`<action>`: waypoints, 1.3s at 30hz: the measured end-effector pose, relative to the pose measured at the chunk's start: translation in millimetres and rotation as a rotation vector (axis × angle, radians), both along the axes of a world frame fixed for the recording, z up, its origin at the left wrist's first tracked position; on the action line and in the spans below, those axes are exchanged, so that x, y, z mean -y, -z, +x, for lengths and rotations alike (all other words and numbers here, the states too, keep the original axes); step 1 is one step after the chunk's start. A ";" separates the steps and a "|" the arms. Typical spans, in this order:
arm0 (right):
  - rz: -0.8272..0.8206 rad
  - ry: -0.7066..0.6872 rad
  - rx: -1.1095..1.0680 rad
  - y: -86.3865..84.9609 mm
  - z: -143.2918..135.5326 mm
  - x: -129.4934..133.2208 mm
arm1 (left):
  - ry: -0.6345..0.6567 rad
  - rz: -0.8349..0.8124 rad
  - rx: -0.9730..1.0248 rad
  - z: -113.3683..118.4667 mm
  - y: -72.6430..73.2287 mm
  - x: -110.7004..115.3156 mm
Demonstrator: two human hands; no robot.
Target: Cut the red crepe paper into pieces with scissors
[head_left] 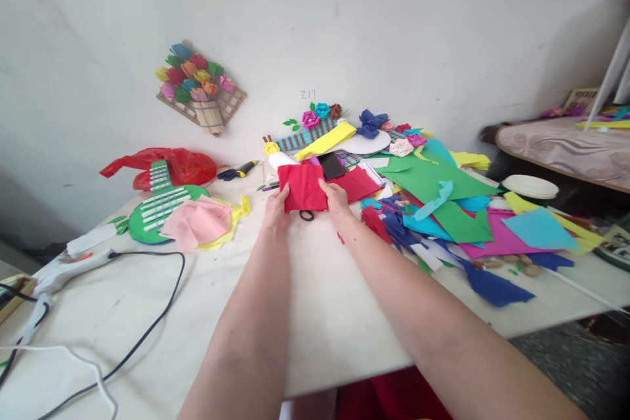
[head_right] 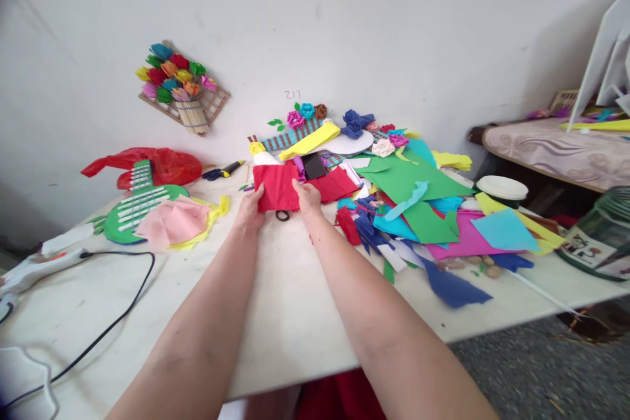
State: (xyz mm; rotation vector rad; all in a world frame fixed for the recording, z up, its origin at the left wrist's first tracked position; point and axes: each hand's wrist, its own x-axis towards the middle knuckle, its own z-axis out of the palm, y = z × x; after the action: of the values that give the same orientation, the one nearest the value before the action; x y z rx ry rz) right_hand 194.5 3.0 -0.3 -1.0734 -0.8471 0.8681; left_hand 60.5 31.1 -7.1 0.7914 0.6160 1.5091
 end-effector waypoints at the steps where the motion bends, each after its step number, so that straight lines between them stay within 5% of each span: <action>1: 0.008 -0.025 -0.041 -0.9 0.0 0.2 | 0.014 0.002 -0.006 -0.1 0.1 0.0; 11: 0.006 -0.243 -0.351 -4.5 8.5 0.6 | 0.085 -0.027 -0.040 -0.4 -3.7 3.9; 23: -0.044 -0.120 -0.178 -2.6 9.7 -1.8 | 0.026 -0.076 -0.008 -1.3 -2.7 0.3; 33: -0.036 -0.039 -0.176 -3.9 9.0 -1.7 | 0.258 -0.113 0.187 -6.0 -12.8 14.3; 39: -0.024 0.000 -0.218 -2.3 9.2 -2.8 | 0.278 -0.073 0.166 -2.6 -8.4 15.9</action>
State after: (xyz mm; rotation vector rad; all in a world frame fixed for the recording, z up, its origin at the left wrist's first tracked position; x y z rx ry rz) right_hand 203.8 5.9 1.9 -0.9795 -0.6559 0.9777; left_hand 57.9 15.2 1.2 0.6580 0.4160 1.2753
